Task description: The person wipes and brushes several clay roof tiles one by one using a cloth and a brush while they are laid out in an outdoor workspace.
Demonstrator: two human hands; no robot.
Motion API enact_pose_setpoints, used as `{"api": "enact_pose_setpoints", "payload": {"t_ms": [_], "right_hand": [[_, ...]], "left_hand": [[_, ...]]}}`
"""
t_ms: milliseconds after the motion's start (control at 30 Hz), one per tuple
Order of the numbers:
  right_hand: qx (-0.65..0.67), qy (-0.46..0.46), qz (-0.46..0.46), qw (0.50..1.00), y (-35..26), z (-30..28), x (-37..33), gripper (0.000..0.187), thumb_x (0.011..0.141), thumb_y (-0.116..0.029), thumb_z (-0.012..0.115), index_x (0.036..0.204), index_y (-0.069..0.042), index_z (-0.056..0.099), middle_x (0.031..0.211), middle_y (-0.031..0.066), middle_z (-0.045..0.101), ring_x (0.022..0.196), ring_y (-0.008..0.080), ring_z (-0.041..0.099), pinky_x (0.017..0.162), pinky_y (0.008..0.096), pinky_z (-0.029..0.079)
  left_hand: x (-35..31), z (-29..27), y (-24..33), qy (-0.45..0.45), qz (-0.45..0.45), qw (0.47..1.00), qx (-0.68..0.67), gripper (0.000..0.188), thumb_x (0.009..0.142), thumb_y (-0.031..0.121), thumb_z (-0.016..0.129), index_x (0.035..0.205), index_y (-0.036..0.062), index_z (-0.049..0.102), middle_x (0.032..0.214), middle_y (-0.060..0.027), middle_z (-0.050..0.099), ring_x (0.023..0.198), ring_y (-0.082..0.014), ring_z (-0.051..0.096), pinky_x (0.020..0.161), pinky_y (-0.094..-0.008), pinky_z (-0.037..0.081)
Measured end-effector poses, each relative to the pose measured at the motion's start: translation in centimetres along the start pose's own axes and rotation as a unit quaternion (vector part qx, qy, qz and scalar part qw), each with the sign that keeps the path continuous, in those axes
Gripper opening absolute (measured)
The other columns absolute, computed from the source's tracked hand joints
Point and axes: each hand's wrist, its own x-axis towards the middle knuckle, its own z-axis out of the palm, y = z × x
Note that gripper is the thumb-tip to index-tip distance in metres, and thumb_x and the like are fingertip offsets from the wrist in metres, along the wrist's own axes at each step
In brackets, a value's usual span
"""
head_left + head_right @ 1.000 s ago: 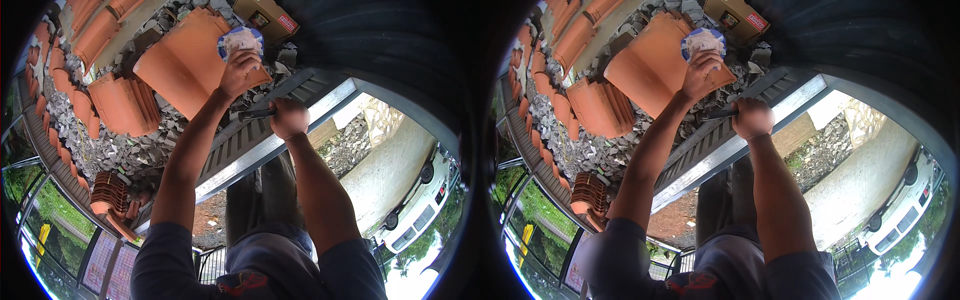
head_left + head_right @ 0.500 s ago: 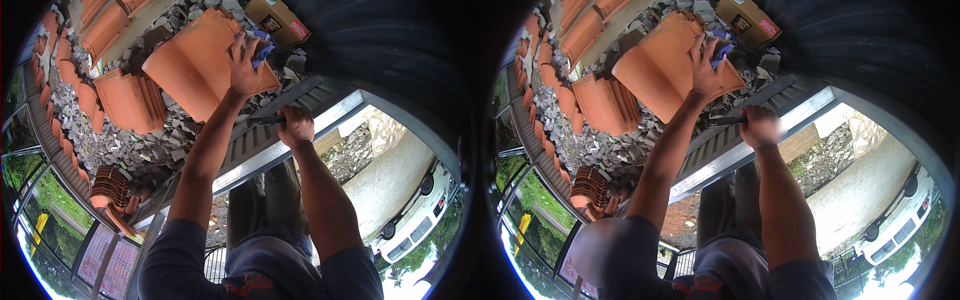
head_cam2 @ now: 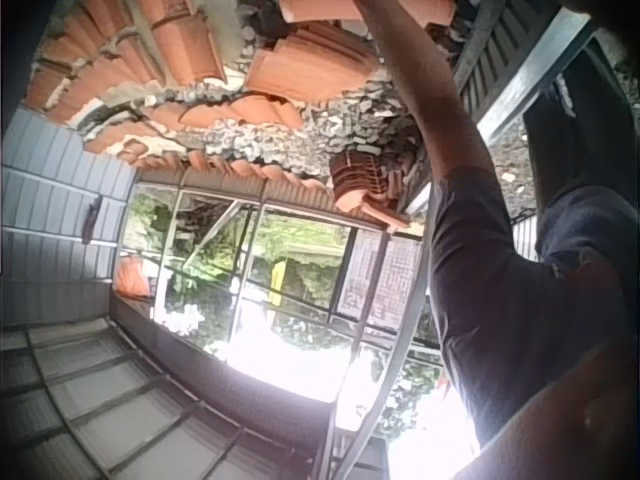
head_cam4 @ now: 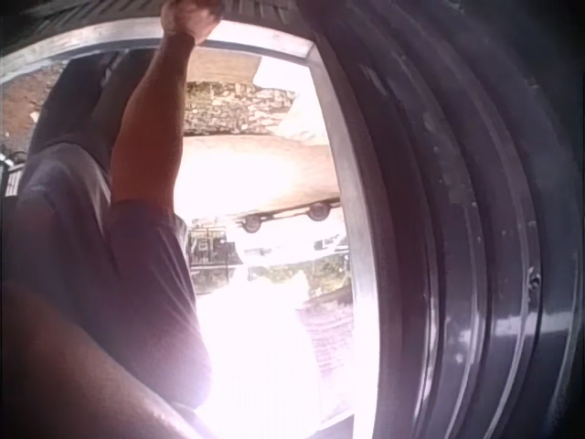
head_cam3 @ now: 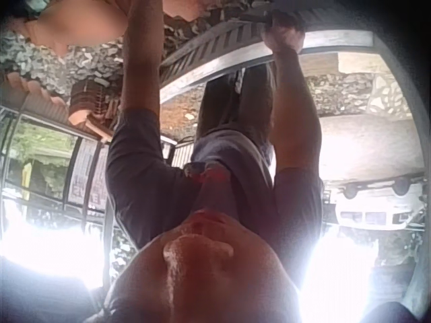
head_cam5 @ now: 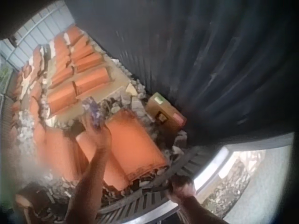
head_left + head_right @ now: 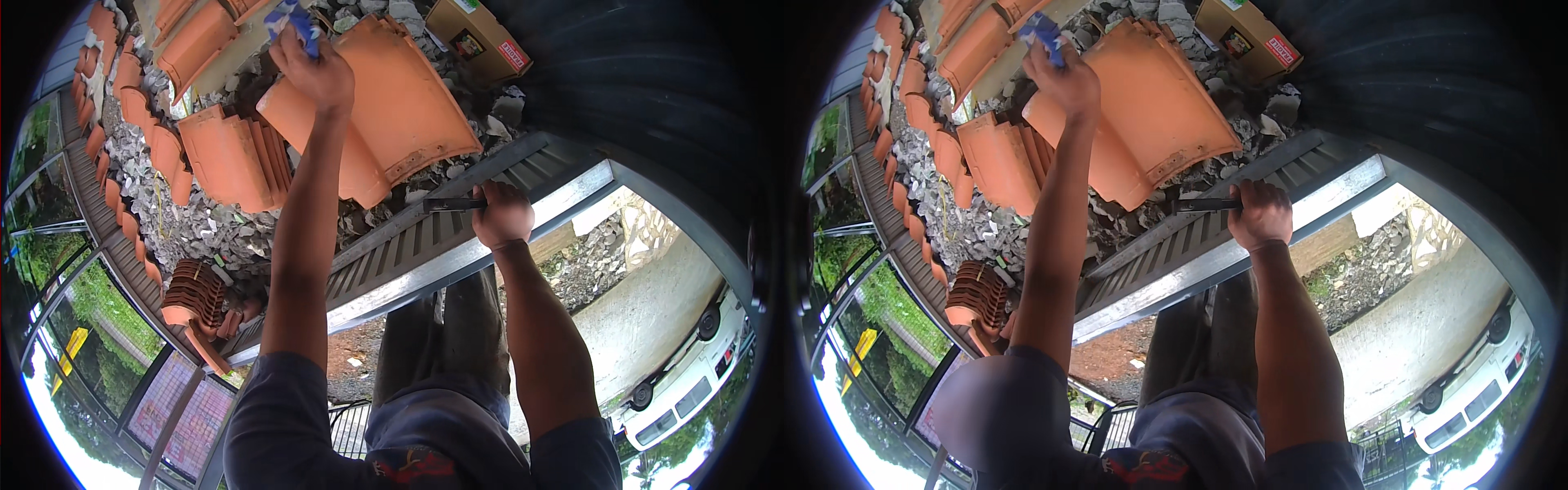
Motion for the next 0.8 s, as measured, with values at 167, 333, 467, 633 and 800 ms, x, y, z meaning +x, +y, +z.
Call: {"api": "enact_pose_setpoints", "payload": {"t_ms": [167, 333, 467, 633, 800], "right_hand": [[0.016, 0.033, -0.033, 0.999, -1.3, 0.6, 0.7, 0.018, 0.092, -0.023, 0.066, 0.082, -0.012, 0.057, 0.075, 0.0089, 0.061, 0.073, 0.0329, 0.064, 0.068, 0.0463, 0.051], [0.005, 0.038, -0.035, 0.999, -0.8, 1.0, 0.0, 0.015, 0.092, -0.021, 0.067, 0.083, -0.011, 0.059, 0.076, 0.0090, 0.062, 0.074, 0.0324, 0.064, 0.069, 0.0462, 0.052], [-0.009, 0.030, -0.031, 0.999, 0.4, 1.5, -0.5, 0.015, 0.092, -0.021, 0.067, 0.083, -0.011, 0.059, 0.076, 0.0089, 0.062, 0.073, 0.0325, 0.064, 0.068, 0.0467, 0.052], [-0.019, 0.046, -0.059, 0.997, -0.5, 0.6, 0.3, 0.015, 0.092, -0.021, 0.067, 0.083, -0.011, 0.059, 0.074, 0.0086, 0.061, 0.072, 0.0336, 0.064, 0.067, 0.0472, 0.052], [0.004, 0.019, -0.035, 0.999, -0.7, 1.3, -0.1, 0.016, 0.094, -0.022, 0.067, 0.083, -0.012, 0.060, 0.078, 0.0099, 0.065, 0.074, 0.0353, 0.066, 0.067, 0.0481, 0.052]], "left_hand": [[-1.2, 1.8, -4.9, -0.307, 0.268, 0.901, 0.151, 0.057, 0.077, -0.001, 0.063, 0.132, 0.0147, 0.060, 0.127, -0.0107, 0.056, 0.110, -0.0400, 0.057, 0.091, -0.0509, 0.053], [-4.7, -1.3, -5.0, -0.335, 0.123, 0.897, 0.259, 0.045, 0.084, 0.009, 0.063, 0.128, 0.0148, 0.063, 0.131, -0.0119, 0.058, 0.114, -0.0431, 0.060, 0.086, -0.0499, 0.059], [-4.9, -6.2, -3.6, -0.384, 0.019, 0.865, 0.321, 0.028, 0.089, 0.017, 0.062, 0.115, 0.0124, 0.070, 0.134, -0.0130, 0.063, 0.119, -0.0432, 0.061, 0.081, -0.0464, 0.062], [5.4, -14.4, -5.1, -0.176, 0.066, 0.940, 0.285, 0.038, 0.091, 0.018, 0.066, 0.128, 0.0219, 0.070, 0.127, -0.0159, 0.067, 0.118, -0.0399, 0.061, 0.100, -0.0472, 0.050], [1.7, -12.8, -11.2, -0.127, 0.042, 0.934, 0.330, 0.045, 0.092, 0.015, 0.068, 0.137, 0.0190, 0.066, 0.147, -0.0201, 0.050, 0.133, -0.0459, 0.047, 0.107, -0.0491, 0.043]]}}
